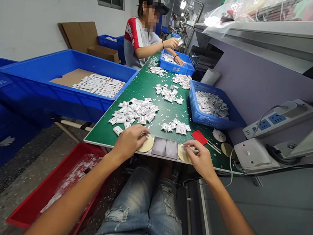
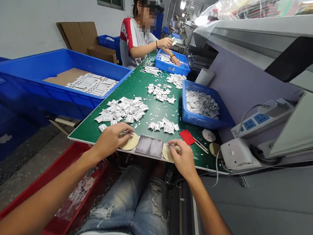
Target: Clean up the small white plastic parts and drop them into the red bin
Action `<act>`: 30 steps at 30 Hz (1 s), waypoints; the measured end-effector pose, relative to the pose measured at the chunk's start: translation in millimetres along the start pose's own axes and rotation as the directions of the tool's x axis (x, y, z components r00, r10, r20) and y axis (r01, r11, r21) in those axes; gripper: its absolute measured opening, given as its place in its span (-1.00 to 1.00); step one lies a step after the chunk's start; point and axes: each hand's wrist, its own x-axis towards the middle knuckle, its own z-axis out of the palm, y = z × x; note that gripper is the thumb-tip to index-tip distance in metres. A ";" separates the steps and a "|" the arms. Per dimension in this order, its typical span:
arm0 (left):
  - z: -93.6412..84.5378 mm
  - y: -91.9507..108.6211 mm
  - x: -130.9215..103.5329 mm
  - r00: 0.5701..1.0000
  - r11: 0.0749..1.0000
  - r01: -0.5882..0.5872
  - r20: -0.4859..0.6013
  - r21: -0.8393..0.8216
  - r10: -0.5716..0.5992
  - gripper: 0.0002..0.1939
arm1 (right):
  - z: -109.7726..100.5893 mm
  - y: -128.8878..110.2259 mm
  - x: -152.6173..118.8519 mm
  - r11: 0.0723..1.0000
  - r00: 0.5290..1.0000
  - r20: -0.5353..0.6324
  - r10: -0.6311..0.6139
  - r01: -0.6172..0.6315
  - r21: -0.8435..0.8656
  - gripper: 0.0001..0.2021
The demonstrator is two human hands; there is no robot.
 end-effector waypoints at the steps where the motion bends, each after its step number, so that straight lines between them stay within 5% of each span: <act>1: -0.9 -0.9 -1.7 1.000 0.998 0.007 -0.003 0.070 -0.006 -0.85 | 1.5 1.6 -0.8 0.999 1.000 0.001 -0.006 0.006 -0.042 -0.82; 6: -7.4 -11.0 -9.5 1.000 0.957 -0.002 0.012 0.290 -0.002 -0.92 | -0.9 18.4 -5.4 0.950 0.990 0.033 -0.134 0.138 -0.280 -0.81; 11: 1.2 -17.5 -8.0 0.992 0.968 -0.117 -0.027 0.223 0.126 -0.86 | -0.6 20.1 -0.3 0.900 0.974 0.028 -0.226 0.220 -0.376 -0.74; 17: -1.4 -14.1 -23.5 0.976 0.970 -0.102 -0.169 0.219 0.141 -0.94 | -5.9 10.5 -10.1 0.889 0.950 -0.020 -0.311 0.284 -0.360 -0.76; 23: -1.9 -32.3 -15.1 0.856 0.982 0.118 -0.517 0.145 -0.026 -0.81 | -19.1 19.5 4.6 0.940 0.921 -0.334 -0.203 0.088 -0.329 -0.60; 30: 19.6 -38.6 -10.9 0.742 0.982 0.160 -0.669 0.104 -0.050 -0.81 | -1.0 42.3 11.1 0.949 0.861 -0.506 -0.048 -0.118 -0.292 -0.44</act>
